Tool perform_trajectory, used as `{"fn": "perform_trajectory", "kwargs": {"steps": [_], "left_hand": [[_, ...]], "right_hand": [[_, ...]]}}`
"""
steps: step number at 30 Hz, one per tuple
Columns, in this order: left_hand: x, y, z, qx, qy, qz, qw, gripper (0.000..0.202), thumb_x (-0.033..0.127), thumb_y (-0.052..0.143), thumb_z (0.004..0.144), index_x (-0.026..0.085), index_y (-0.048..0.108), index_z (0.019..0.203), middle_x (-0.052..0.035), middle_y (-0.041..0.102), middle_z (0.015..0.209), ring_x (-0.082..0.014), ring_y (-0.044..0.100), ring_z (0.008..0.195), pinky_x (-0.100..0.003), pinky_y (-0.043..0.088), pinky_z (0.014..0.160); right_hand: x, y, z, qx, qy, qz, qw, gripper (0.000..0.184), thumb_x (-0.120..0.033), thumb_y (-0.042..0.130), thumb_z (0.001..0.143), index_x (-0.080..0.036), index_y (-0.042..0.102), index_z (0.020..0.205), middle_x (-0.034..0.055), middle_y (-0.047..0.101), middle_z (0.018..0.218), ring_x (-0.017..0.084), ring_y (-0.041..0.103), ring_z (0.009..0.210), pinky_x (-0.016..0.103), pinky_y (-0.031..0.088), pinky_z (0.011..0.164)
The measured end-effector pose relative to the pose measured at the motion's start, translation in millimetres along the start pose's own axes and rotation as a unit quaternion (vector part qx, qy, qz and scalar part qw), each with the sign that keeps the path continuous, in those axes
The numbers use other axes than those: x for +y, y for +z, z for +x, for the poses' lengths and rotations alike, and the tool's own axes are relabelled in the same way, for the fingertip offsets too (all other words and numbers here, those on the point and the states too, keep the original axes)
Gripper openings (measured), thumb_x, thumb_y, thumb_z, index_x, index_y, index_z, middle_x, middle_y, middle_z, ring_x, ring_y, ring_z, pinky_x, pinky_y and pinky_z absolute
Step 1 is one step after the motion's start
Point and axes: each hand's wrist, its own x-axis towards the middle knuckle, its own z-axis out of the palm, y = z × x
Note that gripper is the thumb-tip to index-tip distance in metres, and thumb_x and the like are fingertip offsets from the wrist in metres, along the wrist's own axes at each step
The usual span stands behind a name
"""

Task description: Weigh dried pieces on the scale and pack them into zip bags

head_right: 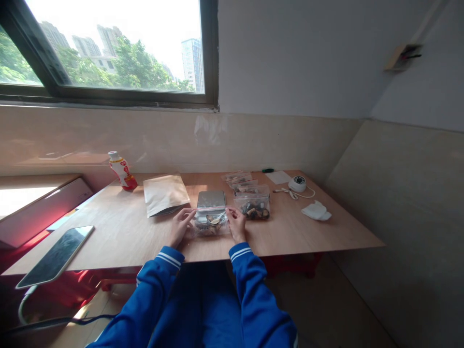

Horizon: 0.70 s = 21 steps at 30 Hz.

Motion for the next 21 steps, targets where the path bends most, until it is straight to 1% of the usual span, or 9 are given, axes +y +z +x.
{"fn": "perform_trajectory", "kwargs": {"steps": [3,8,10,13,15,18,21], "left_hand": [[0.7,0.0,-0.4,-0.005,0.011,0.007,1.000,0.038,0.053,0.064,0.074,0.017,0.066,0.084,-0.0049,0.066,0.081,-0.0167,0.063,0.071,-0.021,0.044,0.048],[2.5,0.5,-0.4,-0.015,0.010,0.001,1.000,0.038,0.054,0.064,0.075,0.017,0.067,0.084,-0.0054,0.068,0.087,-0.0163,0.062,0.074,-0.020,0.042,0.049],[2.5,0.7,-0.1,-0.028,-0.001,-0.004,1.000,0.039,0.054,0.064,0.074,0.017,0.068,0.088,-0.0052,0.068,0.087,-0.0163,0.062,0.074,-0.020,0.042,0.050],[2.2,1.1,-0.1,-0.044,-0.008,-0.008,0.999,0.043,0.053,0.067,0.072,0.017,0.069,0.096,-0.0047,0.069,0.085,-0.0150,0.060,0.069,-0.022,0.042,0.052],[2.1,1.5,-0.5,-0.050,-0.009,-0.008,0.999,0.044,0.052,0.069,0.070,0.017,0.069,0.096,-0.0042,0.069,0.083,-0.0135,0.059,0.062,-0.023,0.042,0.052],[2.1,1.8,-1.1,-0.048,-0.012,-0.005,0.999,0.042,0.053,0.069,0.070,0.016,0.070,0.090,-0.0027,0.068,0.075,-0.0123,0.056,0.055,-0.023,0.040,0.051],[1.0,1.6,-0.8,-0.044,-0.009,-0.002,0.999,0.040,0.052,0.068,0.071,0.016,0.069,0.089,-0.0020,0.066,0.074,-0.0123,0.056,0.057,-0.023,0.040,0.052]], "right_hand": [[-2.2,0.8,-1.8,0.003,-0.001,0.005,1.000,0.045,-0.052,0.075,0.062,-0.014,0.068,0.085,-0.0044,0.052,0.053,0.005,0.036,0.039,0.018,0.023,0.033],[-4.2,-0.4,-2.5,-0.013,0.001,-0.006,1.000,0.041,-0.053,0.073,0.064,-0.017,0.064,0.082,-0.0061,0.050,0.052,0.005,0.034,0.038,0.018,0.022,0.032],[-4.1,-0.7,-2.2,-0.027,-0.012,-0.013,0.999,0.039,-0.054,0.070,0.068,-0.017,0.063,0.081,-0.0055,0.052,0.053,0.006,0.037,0.040,0.018,0.026,0.034],[-3.9,0.1,-2.0,-0.055,-0.037,-0.024,0.998,0.038,-0.054,0.067,0.071,-0.017,0.065,0.081,-0.0014,0.060,0.061,0.009,0.049,0.049,0.020,0.038,0.044],[-4.3,1.1,-2.3,-0.066,-0.047,-0.038,0.996,0.036,-0.052,0.067,0.071,-0.017,0.066,0.080,0.0013,0.065,0.068,0.012,0.056,0.058,0.022,0.044,0.053],[-5.3,2.0,-3.0,-0.059,-0.055,-0.056,0.995,0.033,-0.049,0.068,0.071,-0.017,0.066,0.080,0.0033,0.068,0.074,0.016,0.061,0.067,0.026,0.047,0.061],[-4.9,1.6,-2.6,-0.048,-0.067,-0.066,0.994,0.032,-0.048,0.069,0.071,-0.017,0.067,0.079,0.0042,0.069,0.077,0.017,0.063,0.071,0.028,0.048,0.066]]}}
